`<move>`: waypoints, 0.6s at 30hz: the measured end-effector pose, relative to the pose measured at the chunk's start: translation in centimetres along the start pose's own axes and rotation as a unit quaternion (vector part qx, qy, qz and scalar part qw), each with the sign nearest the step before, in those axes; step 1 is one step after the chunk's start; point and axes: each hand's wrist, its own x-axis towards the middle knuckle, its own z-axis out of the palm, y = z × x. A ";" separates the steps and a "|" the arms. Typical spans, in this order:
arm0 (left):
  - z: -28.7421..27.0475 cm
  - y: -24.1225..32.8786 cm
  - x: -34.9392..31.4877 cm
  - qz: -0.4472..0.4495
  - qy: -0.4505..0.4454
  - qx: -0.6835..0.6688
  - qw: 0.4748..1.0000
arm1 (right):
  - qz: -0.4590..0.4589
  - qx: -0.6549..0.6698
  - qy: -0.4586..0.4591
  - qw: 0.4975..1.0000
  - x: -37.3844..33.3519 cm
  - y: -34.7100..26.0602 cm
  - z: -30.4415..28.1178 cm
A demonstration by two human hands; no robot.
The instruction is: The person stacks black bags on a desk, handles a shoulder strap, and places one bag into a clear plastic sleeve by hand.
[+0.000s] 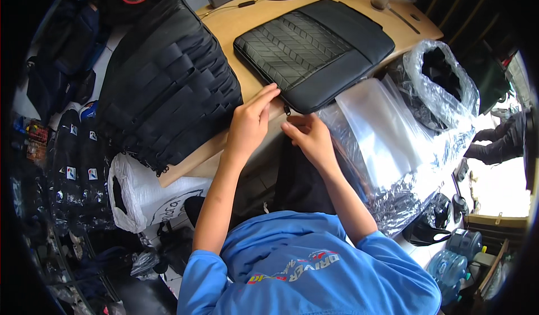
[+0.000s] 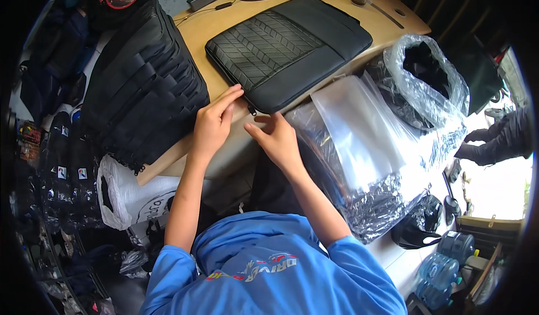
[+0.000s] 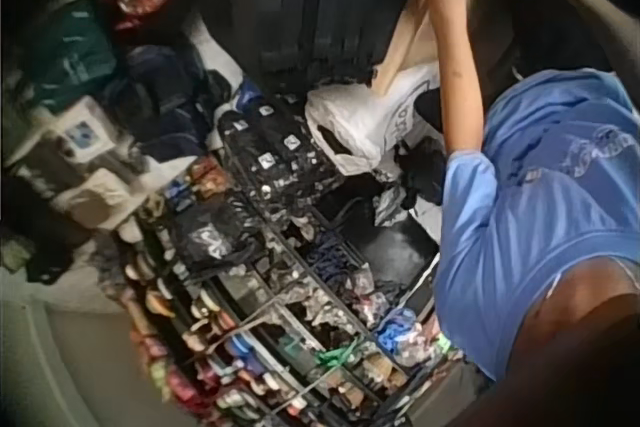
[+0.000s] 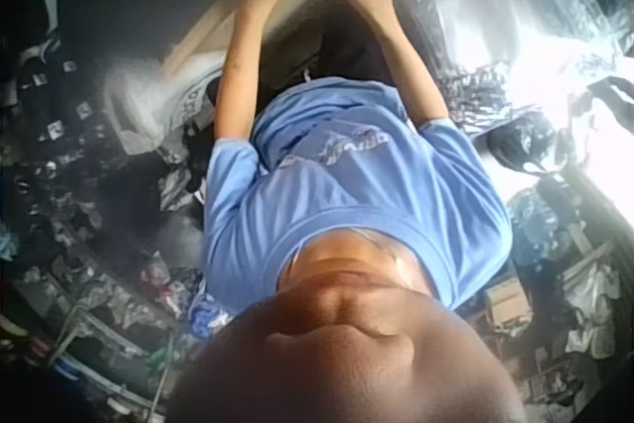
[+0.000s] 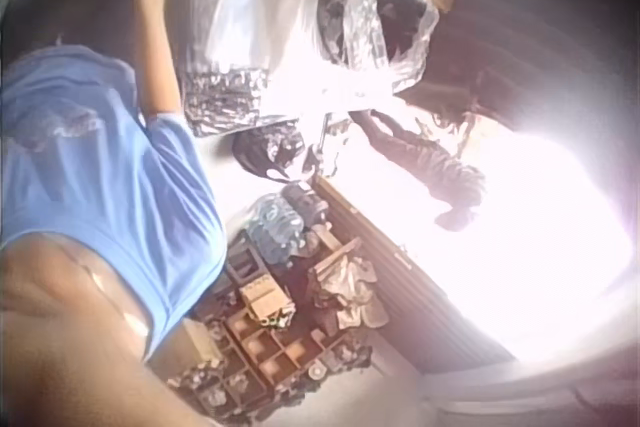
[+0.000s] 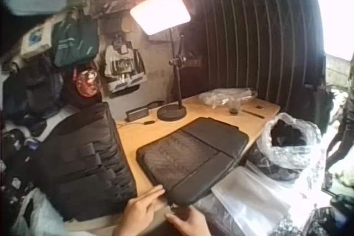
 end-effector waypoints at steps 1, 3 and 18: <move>0.0 -0.1 0.0 -0.009 0.008 -0.005 1.000 | -0.001 0.000 -0.001 1.000 0.7 -0.7 0.8; 0.0 -0.3 -0.1 -0.015 0.020 -0.005 1.000 | 0.031 -0.117 0.101 0.988 1.1 -2.4 1.5; 0.3 0.3 1.5 0.009 0.014 0.109 0.994 | -0.140 -0.272 0.150 0.940 1.5 -0.8 2.7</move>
